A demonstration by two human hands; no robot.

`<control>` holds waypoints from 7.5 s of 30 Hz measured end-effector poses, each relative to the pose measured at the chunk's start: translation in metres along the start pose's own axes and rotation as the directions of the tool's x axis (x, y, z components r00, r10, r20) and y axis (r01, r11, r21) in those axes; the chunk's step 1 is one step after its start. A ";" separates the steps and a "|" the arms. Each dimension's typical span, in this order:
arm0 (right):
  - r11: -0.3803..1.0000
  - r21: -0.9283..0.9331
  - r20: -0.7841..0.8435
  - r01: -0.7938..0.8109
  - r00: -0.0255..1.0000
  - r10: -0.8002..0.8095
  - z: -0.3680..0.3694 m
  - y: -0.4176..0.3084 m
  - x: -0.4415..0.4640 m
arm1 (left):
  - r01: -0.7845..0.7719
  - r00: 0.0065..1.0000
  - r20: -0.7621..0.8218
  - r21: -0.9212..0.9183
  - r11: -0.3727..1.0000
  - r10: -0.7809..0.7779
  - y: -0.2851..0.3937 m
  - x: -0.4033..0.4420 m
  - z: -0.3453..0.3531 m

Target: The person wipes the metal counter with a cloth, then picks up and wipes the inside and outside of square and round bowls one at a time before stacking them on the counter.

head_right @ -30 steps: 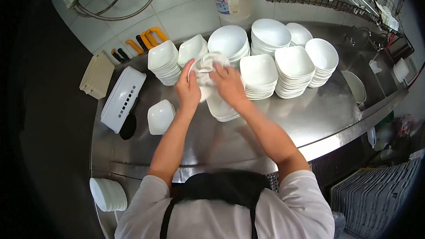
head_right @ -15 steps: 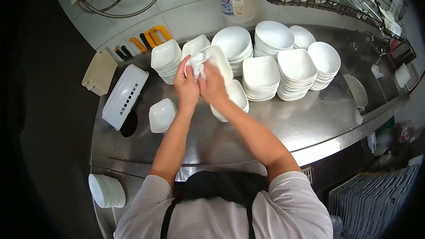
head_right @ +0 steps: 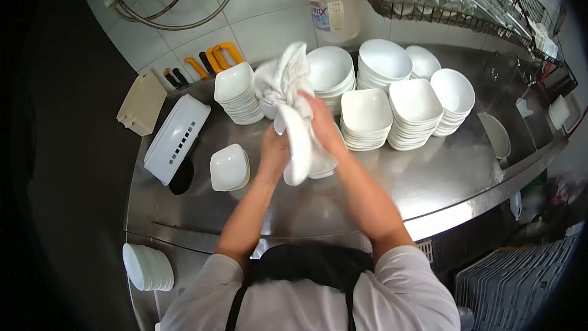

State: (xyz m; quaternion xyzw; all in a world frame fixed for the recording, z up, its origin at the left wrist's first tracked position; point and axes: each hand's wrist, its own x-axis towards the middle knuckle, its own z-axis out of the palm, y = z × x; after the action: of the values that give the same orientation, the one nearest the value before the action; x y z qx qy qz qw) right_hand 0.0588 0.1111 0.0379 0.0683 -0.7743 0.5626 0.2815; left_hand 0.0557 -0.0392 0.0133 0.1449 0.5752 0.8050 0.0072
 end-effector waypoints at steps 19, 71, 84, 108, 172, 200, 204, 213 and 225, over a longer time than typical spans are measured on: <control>0.243 0.858 0.274 -0.453 0.803 0.529 0.072 -0.053 -0.091 | -0.039 0.768 -0.487 0.613 0.789 0.416 0.032 0.020 -0.092; 0.598 0.802 -0.403 -0.011 0.728 0.554 -0.104 -0.069 -0.084 | -0.761 0.592 0.469 0.594 0.263 0.655 -0.012 0.021 0.007; 0.992 -0.067 -0.435 0.106 0.892 -0.125 -0.019 -0.020 -0.044 | -0.374 0.915 0.066 0.507 0.777 0.397 0.028 0.008 0.044; 0.756 0.547 0.055 -0.359 0.917 0.396 -0.028 -0.073 0.003 | 0.145 0.989 -0.054 0.109 0.984 -0.139 0.009 0.003 -0.022; 0.683 0.686 -0.147 -0.250 0.872 0.466 -0.068 -0.034 -0.074 | 0.483 0.867 -0.495 0.797 0.363 -0.066 -0.017 -0.011 -0.312; 0.732 0.298 0.421 -0.613 0.772 0.476 0.189 0.029 -0.157 | 0.504 0.792 -0.420 0.039 0.863 -0.444 -0.020 -0.060 -0.289; 0.753 0.169 0.518 -0.636 0.708 0.481 0.173 0.015 -0.137 | 0.595 0.713 -0.492 0.046 0.802 -0.500 -0.012 -0.064 -0.288; 0.366 0.544 0.547 -0.755 0.650 0.528 0.082 -0.022 -0.148 | 0.017 0.797 -0.338 0.841 0.540 0.501 0.020 -0.042 -0.207; 0.505 0.823 -0.087 -0.262 0.819 0.568 -0.090 -0.012 -0.161 | 0.331 0.944 -0.155 0.439 0.835 -0.293 -0.125 0.017 -0.028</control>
State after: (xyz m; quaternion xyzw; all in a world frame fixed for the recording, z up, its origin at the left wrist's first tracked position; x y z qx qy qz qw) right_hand 0.2297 0.1546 -0.0161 -0.1081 -0.3807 0.8944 0.2085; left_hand 0.0134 -0.0194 -0.1075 0.0138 0.7647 0.6392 0.0803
